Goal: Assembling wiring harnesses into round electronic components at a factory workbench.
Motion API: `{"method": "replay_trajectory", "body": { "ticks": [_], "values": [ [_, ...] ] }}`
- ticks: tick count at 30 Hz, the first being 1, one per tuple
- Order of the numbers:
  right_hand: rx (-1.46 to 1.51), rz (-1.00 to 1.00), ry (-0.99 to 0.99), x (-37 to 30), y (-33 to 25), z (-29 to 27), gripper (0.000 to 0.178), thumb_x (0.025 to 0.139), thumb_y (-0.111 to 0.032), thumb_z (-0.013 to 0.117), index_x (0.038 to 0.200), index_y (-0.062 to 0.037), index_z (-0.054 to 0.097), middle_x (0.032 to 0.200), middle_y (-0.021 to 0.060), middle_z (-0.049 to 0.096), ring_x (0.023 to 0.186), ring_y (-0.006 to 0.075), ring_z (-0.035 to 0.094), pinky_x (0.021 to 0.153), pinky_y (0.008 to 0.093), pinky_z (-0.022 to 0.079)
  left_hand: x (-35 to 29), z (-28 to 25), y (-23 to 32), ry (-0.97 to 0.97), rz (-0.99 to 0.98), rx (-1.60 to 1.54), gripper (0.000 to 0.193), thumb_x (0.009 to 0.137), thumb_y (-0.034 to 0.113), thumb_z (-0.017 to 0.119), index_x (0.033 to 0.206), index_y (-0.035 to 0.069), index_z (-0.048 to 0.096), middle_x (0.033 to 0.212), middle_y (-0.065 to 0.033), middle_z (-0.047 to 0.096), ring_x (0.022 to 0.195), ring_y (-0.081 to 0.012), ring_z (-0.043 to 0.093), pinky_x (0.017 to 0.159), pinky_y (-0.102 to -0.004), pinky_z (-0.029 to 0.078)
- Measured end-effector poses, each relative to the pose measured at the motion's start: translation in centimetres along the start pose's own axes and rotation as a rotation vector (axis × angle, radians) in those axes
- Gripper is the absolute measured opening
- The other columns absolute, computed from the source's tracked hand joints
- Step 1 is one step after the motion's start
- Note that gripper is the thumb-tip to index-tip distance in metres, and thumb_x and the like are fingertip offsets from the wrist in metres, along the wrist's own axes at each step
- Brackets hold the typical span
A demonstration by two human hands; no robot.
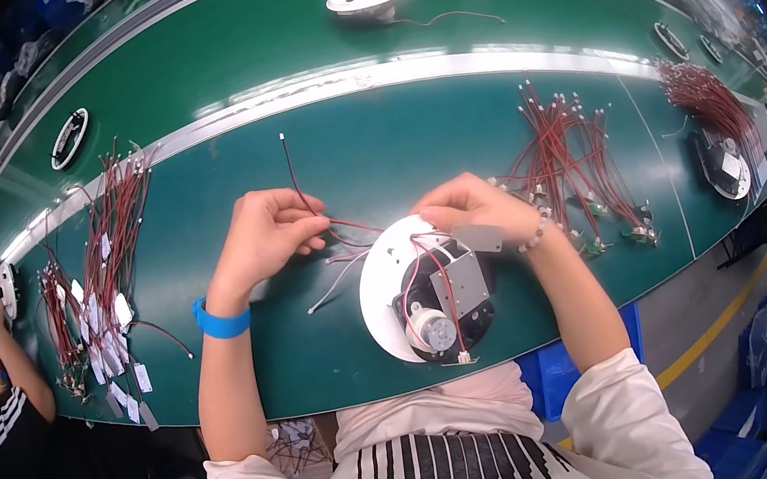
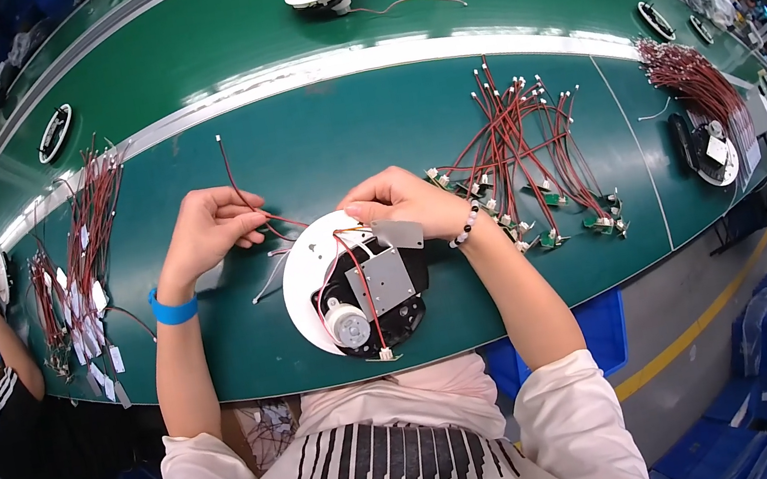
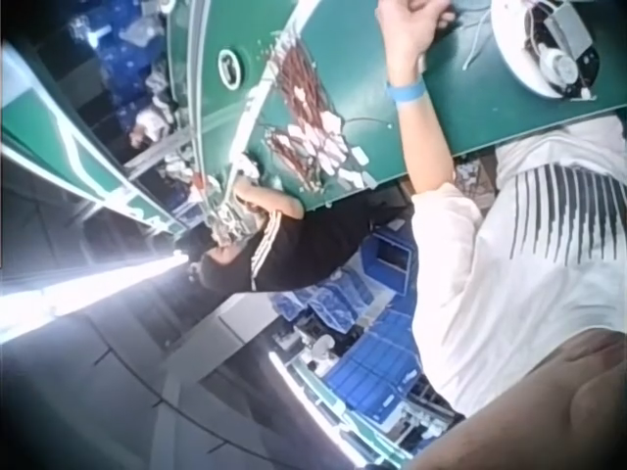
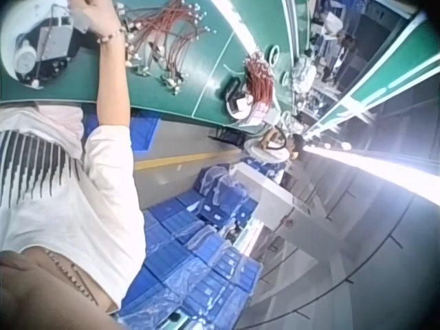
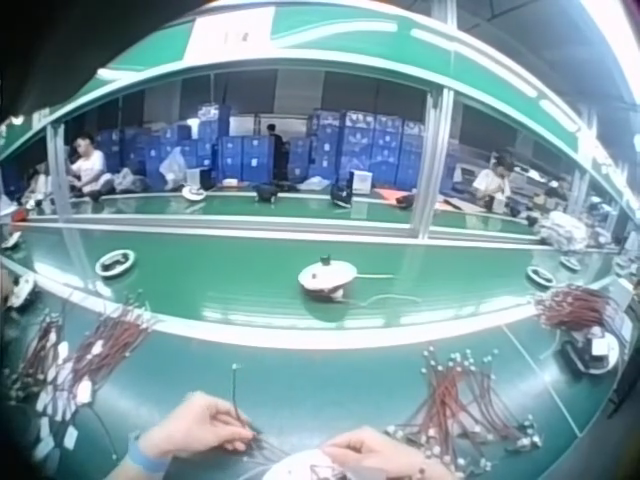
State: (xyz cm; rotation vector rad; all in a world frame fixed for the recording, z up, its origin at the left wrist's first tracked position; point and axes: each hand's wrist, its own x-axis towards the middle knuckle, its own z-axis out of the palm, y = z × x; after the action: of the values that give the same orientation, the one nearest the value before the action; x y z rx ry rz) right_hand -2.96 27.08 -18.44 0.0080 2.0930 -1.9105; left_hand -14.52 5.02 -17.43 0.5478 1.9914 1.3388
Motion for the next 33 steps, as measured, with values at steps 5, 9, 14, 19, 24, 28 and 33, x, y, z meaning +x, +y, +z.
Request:
{"method": "replay_trajectory", "body": {
  "ticks": [5,9,14,19,24,28,33],
  "values": [
    [-0.078,0.026,-0.077,-0.4,0.2,-0.8,0.02,0.082,-0.012,0.051,0.089,0.004,0.059,0.077,0.0036,0.06,0.07,0.007,0.051,0.063,0.0206,0.042,0.5,-3.1,-1.4,0.395,0.076,0.19,0.011,0.075,0.005,0.057,0.079,-0.005,0.058,0.065,-0.0064,0.059,0.056,-0.0103,0.058,0.048,-0.0192,0.046],
    [-0.096,-0.019,-0.023,-0.5,0.4,-0.6,0.021,0.082,-0.013,0.051,0.089,0.0048,0.059,0.077,0.0054,0.06,0.07,0.0077,0.051,0.063,0.0218,0.042,0.7,-5.0,-2.3,0.559,0.124,0.153,0.012,0.076,0.007,0.058,0.079,-0.004,0.059,0.067,-0.0073,0.06,0.056,-0.0094,0.058,0.048,-0.0179,0.046],
    [-0.096,0.008,-0.031,-0.9,0.0,-0.6,0.02,0.082,-0.012,0.049,0.09,0.0047,0.058,0.078,0.005,0.06,0.07,0.0075,0.052,0.064,0.0215,0.042,0.9,-4.0,-2.5,0.75,0.358,0.519,0.014,0.071,0.009,0.061,0.081,0.0,0.06,0.076,-0.0108,0.062,0.068,-0.0195,0.061,0.061,-0.0271,0.047],
    [-0.019,-0.029,-0.059,-0.9,0.3,0.1,0.02,0.083,-0.011,0.049,0.09,0.0047,0.058,0.08,0.0053,0.06,0.071,0.008,0.052,0.065,0.0217,0.043,-1.0,0.9,0.3,0.545,0.709,0.359,0.02,0.074,0.014,0.056,0.091,0.002,0.058,0.09,-0.0137,0.059,0.086,-0.0262,0.057,0.075,-0.0318,0.043],
    [0.038,0.007,-0.036,-0.7,0.5,0.1,0.018,0.082,-0.012,0.05,0.087,0.0036,0.058,0.079,0.0045,0.059,0.072,0.0084,0.053,0.066,0.021,0.043,-1.4,5.9,-0.6,-0.234,0.334,0.13,0.025,0.082,0.021,0.048,0.088,-0.001,0.057,0.075,-0.0095,0.059,0.068,-0.0155,0.053,0.061,-0.0264,0.042],
    [0.14,-0.081,-0.068,-0.3,0.0,0.5,0.017,0.083,-0.014,0.051,0.086,0.0017,0.056,0.077,0.0023,0.058,0.071,0.007,0.052,0.064,0.0204,0.042,-2.0,5.2,-0.1,-0.351,0.197,-0.086,0.024,0.082,0.019,0.052,0.079,-0.003,0.059,0.06,0.0007,0.054,0.057,-0.0037,0.046,0.05,-0.0204,0.037],
    [-0.078,-0.183,0.06,0.0,-0.7,0.4,0.022,0.08,-0.019,0.053,0.085,0.0026,0.056,0.078,0.005,0.057,0.075,0.0093,0.052,0.063,0.0217,0.043,-3.7,2.7,1.7,-0.289,0.197,-0.164,0.013,0.075,0.009,0.06,0.078,-0.004,0.061,0.065,0.0,0.057,0.059,-0.0036,0.047,0.051,-0.0186,0.037]
  ]
}}
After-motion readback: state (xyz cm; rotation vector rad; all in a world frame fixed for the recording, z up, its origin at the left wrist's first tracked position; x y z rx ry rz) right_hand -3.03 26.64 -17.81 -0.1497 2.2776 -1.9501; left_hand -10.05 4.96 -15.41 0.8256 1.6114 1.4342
